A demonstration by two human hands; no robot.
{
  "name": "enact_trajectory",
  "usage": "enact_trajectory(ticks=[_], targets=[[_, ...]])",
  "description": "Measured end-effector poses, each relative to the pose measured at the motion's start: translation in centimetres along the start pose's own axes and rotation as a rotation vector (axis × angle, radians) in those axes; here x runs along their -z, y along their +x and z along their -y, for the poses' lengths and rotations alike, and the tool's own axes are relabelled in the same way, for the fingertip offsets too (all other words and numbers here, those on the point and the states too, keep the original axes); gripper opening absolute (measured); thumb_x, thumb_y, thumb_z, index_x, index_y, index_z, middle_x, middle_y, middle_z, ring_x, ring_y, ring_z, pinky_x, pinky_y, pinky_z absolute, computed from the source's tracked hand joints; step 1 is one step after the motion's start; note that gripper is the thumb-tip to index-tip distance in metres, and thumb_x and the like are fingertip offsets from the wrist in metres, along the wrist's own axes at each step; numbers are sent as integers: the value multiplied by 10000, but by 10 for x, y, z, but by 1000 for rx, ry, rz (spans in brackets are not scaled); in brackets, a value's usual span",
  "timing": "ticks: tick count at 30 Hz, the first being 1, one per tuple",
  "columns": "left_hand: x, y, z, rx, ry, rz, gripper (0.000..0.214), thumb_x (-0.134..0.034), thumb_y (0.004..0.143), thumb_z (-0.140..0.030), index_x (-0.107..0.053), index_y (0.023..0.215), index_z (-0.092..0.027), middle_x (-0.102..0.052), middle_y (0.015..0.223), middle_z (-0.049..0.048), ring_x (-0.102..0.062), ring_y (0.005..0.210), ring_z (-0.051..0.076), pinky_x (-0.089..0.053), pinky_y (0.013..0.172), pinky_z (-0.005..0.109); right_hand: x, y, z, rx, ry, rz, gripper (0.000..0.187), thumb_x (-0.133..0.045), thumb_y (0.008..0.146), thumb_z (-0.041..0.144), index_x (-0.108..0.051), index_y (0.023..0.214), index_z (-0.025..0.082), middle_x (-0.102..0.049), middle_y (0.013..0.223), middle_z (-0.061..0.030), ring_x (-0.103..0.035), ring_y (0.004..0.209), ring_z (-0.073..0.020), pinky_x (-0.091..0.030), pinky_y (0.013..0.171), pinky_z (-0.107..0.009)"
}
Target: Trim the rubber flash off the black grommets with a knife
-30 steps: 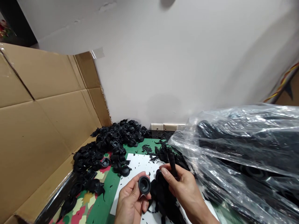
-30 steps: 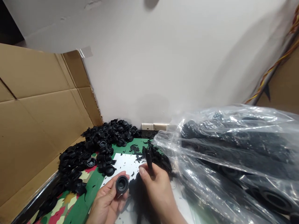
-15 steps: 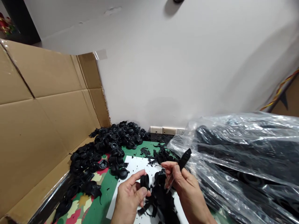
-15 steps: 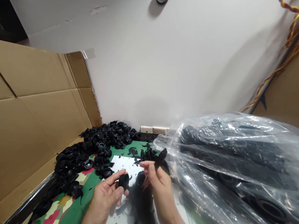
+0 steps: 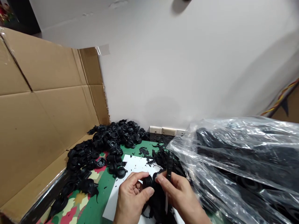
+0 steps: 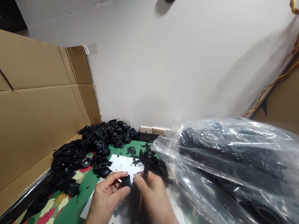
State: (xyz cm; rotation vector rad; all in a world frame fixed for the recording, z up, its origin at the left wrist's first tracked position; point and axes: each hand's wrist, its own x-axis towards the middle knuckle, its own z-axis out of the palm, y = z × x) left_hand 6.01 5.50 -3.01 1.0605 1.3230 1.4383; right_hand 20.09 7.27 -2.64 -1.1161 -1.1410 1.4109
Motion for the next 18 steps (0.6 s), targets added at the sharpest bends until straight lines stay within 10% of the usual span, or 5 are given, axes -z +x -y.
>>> enact_trajectory(ticks=[18], targets=[[-10,-8,1,-39,-93,-71,144,-753,606,-212,-691,728,-165,-572,525,-34,-501,447,102,-419,417,182,-10,-1,-3,-40,147,63,385,-669,681,530,-579,623,160,-519,575,28,-463,565,-135,-376,524,-235]])
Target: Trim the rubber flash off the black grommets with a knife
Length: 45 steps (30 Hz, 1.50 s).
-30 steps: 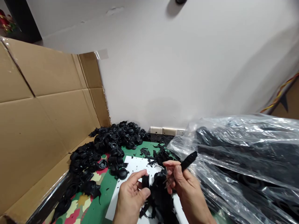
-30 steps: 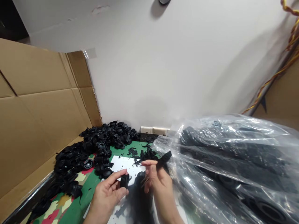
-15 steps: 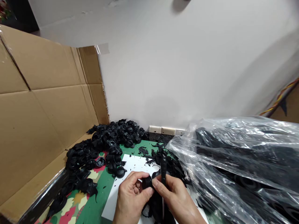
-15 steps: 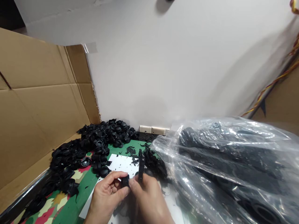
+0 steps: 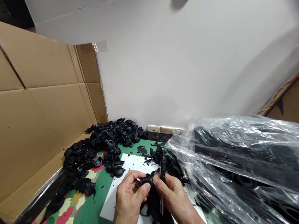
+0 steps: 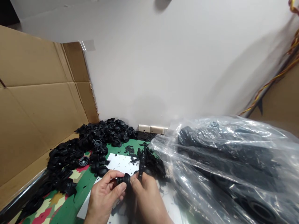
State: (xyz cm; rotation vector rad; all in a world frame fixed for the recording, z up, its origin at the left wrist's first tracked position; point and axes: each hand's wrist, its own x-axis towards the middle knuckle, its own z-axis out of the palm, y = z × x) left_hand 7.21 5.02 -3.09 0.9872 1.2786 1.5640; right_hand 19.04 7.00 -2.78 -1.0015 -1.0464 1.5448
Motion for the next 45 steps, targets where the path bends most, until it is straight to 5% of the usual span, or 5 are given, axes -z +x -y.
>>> enact_trajectory(ticks=[6,24,38,42,45], targets=[[8,4,8,-98,108,44,67,-719,653,-203,-703,716,-183,-577,703,-12,-477,487,92,-381,409,180,14,0,11,46,-111,32,366,-695,698,512,-661,711,148,-475,508,51,-431,428,-95,-365,386,-202],[14,6,7,-146,278,243,75,-641,717,-167,-676,778,-192,-574,756,11,-535,662,166,-412,567,238,24,0,3,507,-267,-66,167,-713,739,372,-704,746,205,-652,745,-36,-620,663,-186,-501,576,-261],[17,7,9,-132,272,195,51,-677,685,-214,-675,720,-177,-565,701,-1,-486,575,137,-386,511,224,32,7,6,1132,-900,-55,130,-530,862,115,-615,786,177,-638,670,-48,-618,556,-145,-477,492,-214],[18,8,5,-31,217,145,80,-674,648,-188,-674,727,-179,-557,692,-20,-462,525,111,-382,473,210,55,17,6,904,-805,-343,91,-588,843,234,-626,768,200,-641,681,-28,-620,546,-155,-506,510,-245],[17,9,3,-19,173,160,114,-675,638,-163,-685,749,-183,-563,715,-20,-485,555,113,-396,486,203,54,16,3,670,-518,-313,130,-627,810,329,-657,791,204,-658,715,-25,-630,520,-157,-537,485,-258]])
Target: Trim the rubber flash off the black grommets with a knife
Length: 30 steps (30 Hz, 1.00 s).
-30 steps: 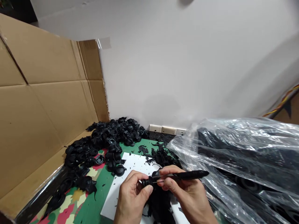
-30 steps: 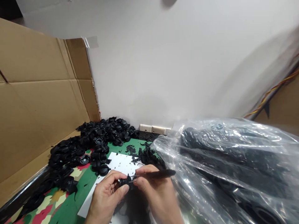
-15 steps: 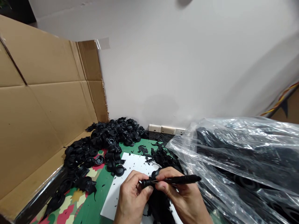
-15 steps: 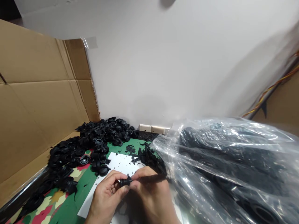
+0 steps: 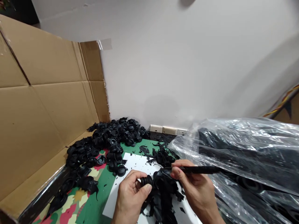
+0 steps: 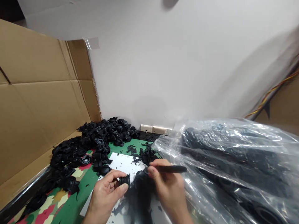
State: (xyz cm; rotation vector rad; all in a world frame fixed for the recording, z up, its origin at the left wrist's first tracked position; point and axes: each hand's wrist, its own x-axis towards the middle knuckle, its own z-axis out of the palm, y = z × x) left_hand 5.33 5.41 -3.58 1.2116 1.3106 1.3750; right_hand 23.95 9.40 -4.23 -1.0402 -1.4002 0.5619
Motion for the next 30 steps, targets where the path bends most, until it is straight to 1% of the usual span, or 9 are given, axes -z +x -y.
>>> enact_trajectory(ticks=[2,4,8,12,14,20,24,27,30], targets=[[0,0,0,-22,-10,5,112,-673,640,-145,-689,744,-185,-572,737,-16,-502,580,116,-409,508,201,-6,-5,4,-129,177,32,154,-664,778,350,-676,782,197,-668,733,-29,-640,520,-157,-557,490,-263],[0,1,1,-36,-8,11,119,-675,643,-136,-697,749,-187,-580,745,-14,-511,586,116,-419,521,202,-14,-11,10,-205,316,54,160,-700,747,347,-690,765,188,-671,746,-33,-643,518,-155,-566,498,-267],[1,1,3,-71,-4,33,126,-680,648,-137,-710,761,-184,-591,745,-4,-528,603,129,-429,529,211,-23,-18,18,-233,456,50,155,-728,720,339,-704,735,187,-653,768,-34,-634,557,-151,-544,502,-247],[0,2,5,-77,13,38,119,-680,656,-140,-708,764,-179,-590,745,0,-530,605,135,-431,527,216,-24,-18,18,-88,383,128,130,-696,758,314,-710,731,188,-658,740,-56,-644,691,-198,-539,563,-266],[-1,2,6,-84,24,42,105,-680,669,-150,-710,764,-182,-593,747,3,-533,613,139,-434,535,218,-24,-17,16,-38,361,157,114,-685,774,304,-705,747,195,-659,716,-49,-635,670,-190,-538,585,-275],[-2,2,7,-116,38,42,99,-676,684,-144,-716,762,-189,-601,742,12,-553,626,152,-433,533,218,-27,-18,17,53,301,119,158,-679,782,349,-693,722,204,-655,702,-45,-632,661,-193,-517,572,-265],[-2,2,10,-127,77,45,82,-678,707,-156,-713,772,-192,-598,745,14,-544,618,149,-424,527,215,-30,-22,20,128,221,159,87,-654,810,287,-669,757,219,-638,700,-25,-621,649,-175,-497,569,-245],[0,1,12,-166,119,33,92,-720,687,-189,-712,779,-187,-600,730,13,-507,572,134,-408,505,212,-33,-26,22,272,101,181,121,-577,864,263,-642,773,218,-622,680,-23,-596,579,-153,-479,525,-236],[1,-2,12,-220,147,39,66,-717,687,-202,-712,748,-182,-611,704,20,-525,579,145,-417,508,216,-31,-22,19,470,-98,146,141,-522,882,175,-641,815,211,-638,700,-44,-591,549,-142,-478,509,-233]])
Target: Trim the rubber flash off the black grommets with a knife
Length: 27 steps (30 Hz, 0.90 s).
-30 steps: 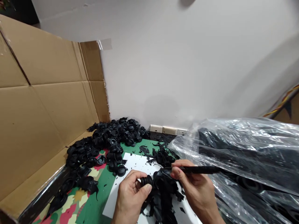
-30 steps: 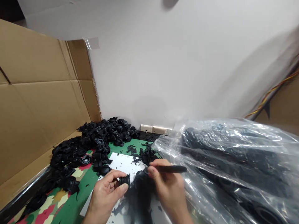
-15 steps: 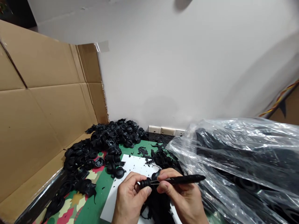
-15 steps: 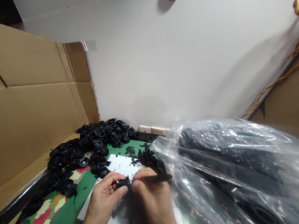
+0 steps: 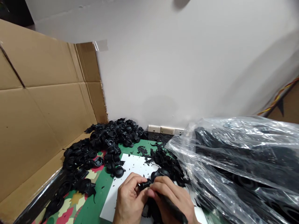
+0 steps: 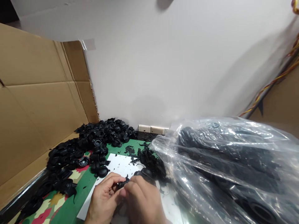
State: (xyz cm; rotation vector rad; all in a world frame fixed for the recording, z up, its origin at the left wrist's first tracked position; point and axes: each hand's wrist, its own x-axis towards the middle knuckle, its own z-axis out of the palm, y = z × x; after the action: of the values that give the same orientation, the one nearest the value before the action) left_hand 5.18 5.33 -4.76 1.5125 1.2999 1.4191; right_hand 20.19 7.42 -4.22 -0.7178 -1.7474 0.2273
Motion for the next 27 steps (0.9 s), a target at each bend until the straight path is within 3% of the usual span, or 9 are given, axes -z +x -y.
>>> enact_trajectory(ticks=[2,5,9,12,18,23,27], targets=[[1,-1,-2,2,1,-9,34,-692,693,-181,-709,723,-184,-619,694,21,-547,589,152,-431,517,218,7,4,-8,33,-125,-33,128,-540,858,129,-635,819,205,-653,720,-59,-625,597,-155,-501,528,-237],[1,0,-5,47,-54,-48,59,-699,655,-168,-712,711,-180,-621,686,16,-557,574,150,-444,503,217,18,9,-22,-132,-159,-186,97,-574,849,214,-618,762,213,-641,668,-36,-621,554,-162,-514,508,-259],[0,2,-6,78,-121,-65,105,-716,621,-166,-725,725,-177,-619,693,15,-573,597,154,-460,514,217,23,7,-25,-445,91,-194,137,-591,844,319,-635,791,201,-612,571,5,-593,456,-150,-515,446,-253],[0,2,-4,91,-140,-58,103,-716,632,-158,-728,732,-181,-616,708,12,-560,592,145,-452,510,212,17,4,-16,-530,318,-148,182,-622,817,357,-652,762,186,-626,609,-7,-597,456,-146,-524,448,-254],[-1,-2,2,85,-162,-52,99,-705,665,-137,-730,740,-197,-605,720,5,-554,609,138,-438,525,204,0,-2,-1,-471,538,-142,149,-674,783,342,-690,763,195,-632,750,-39,-582,514,-136,-490,467,-252],[-1,-2,2,61,-129,-45,54,-700,685,-162,-725,722,-191,-593,697,6,-549,605,143,-434,522,206,1,-2,0,-402,459,-99,163,-664,798,369,-685,763,211,-625,716,-38,-605,623,-175,-492,526,-267],[0,-1,2,77,-71,-21,28,-713,687,-194,-716,713,-185,-592,688,11,-543,588,148,-427,506,212,4,2,4,-247,313,12,147,-613,844,333,-648,770,211,-638,698,-39,-624,645,-186,-508,555,-272]])
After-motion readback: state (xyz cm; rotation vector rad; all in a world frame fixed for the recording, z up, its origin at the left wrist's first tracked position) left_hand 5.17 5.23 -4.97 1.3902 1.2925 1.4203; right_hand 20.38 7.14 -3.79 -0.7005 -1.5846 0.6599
